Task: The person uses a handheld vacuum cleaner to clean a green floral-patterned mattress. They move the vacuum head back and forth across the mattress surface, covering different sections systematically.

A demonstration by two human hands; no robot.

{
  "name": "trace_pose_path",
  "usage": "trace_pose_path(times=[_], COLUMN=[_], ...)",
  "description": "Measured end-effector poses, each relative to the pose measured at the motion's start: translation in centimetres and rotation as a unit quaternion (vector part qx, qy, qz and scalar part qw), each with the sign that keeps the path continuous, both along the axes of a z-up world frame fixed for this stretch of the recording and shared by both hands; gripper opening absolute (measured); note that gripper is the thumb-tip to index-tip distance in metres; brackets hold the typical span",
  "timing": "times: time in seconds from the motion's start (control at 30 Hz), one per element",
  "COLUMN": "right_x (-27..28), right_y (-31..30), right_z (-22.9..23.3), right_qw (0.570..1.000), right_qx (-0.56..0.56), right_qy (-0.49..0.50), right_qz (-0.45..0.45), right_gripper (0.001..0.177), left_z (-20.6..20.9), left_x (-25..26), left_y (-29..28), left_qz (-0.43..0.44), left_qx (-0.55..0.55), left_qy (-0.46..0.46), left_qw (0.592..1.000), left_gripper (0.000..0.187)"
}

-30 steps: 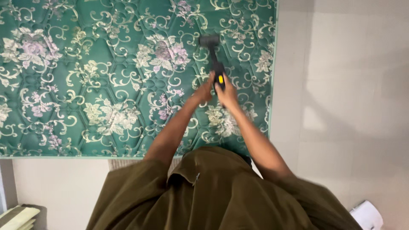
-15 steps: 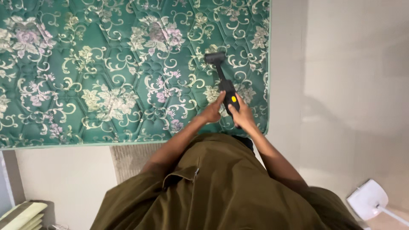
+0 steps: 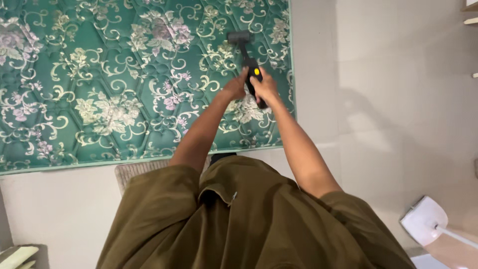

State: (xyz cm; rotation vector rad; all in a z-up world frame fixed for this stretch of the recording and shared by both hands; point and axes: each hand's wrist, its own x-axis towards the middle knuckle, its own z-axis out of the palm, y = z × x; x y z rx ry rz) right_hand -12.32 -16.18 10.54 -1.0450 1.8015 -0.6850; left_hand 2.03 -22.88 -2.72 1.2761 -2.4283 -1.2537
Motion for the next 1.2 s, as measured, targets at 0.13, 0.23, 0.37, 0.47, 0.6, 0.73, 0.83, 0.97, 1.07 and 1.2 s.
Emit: trace_pose_path(times=[0.13, 0.23, 0.37, 0.47, 0.6, 0.73, 0.83, 0.97, 1.07, 1.2], right_x=[-2.4, -4.0, -4.6, -4.9, -5.4, -7.3, -8.9, -9.4, -8.9, -7.8], right_y=[11.4, 20.1, 21.8, 17.9, 14.9, 20.6, 27.5, 30.0, 26.1, 18.5], right_z=[3.0, 4.5, 3.0, 0.6, 0.1, 1.4, 2.9, 2.4, 1.3, 1.8], right_qw=[0.998, 0.999, 0.998, 0.997, 0.999, 0.998, 0.996, 0.996, 0.992, 0.997], right_qx=[-0.014, 0.029, 0.014, -0.009, 0.013, -0.018, 0.040, 0.008, -0.039, 0.030], right_qy=[0.050, -0.004, 0.043, 0.057, 0.038, 0.030, 0.069, 0.089, 0.119, 0.067], right_qz=[0.048, 0.021, 0.039, 0.041, 0.029, 0.046, 0.043, 0.025, 0.026, -0.029], right_gripper=[0.064, 0.067, 0.068, 0.069, 0.070, 0.070, 0.068, 0.068, 0.067, 0.069], left_z=[-0.4, -0.4, -0.1, 1.0, 1.9, 1.7, 0.7, 0.1, 0.7, 1.7], left_x=[-1.5, -2.2, -4.2, -5.5, -5.7, -7.3, -8.4, -9.2, -10.0, -10.9], left_y=[11.2, 21.0, 24.1, 17.8, 15.6, 21.2, 28.6, 31.6, 26.8, 19.5], left_qz=[-0.032, -0.040, -0.041, -0.008, 0.028, 0.024, 0.000, -0.010, 0.016, 0.056], left_qx=[0.015, 0.138, 0.054, -0.015, -0.009, 0.093, 0.045, 0.031, 0.052, 0.114], left_qy=[0.056, 0.050, 0.100, 0.062, 0.042, -0.036, 0.079, 0.102, 0.055, 0.000], left_qw=[0.998, 0.988, 0.993, 0.998, 0.999, 0.995, 0.996, 0.994, 0.997, 0.992], left_gripper=[0.118, 0.118, 0.120, 0.116, 0.106, 0.110, 0.110, 0.112, 0.116, 0.115])
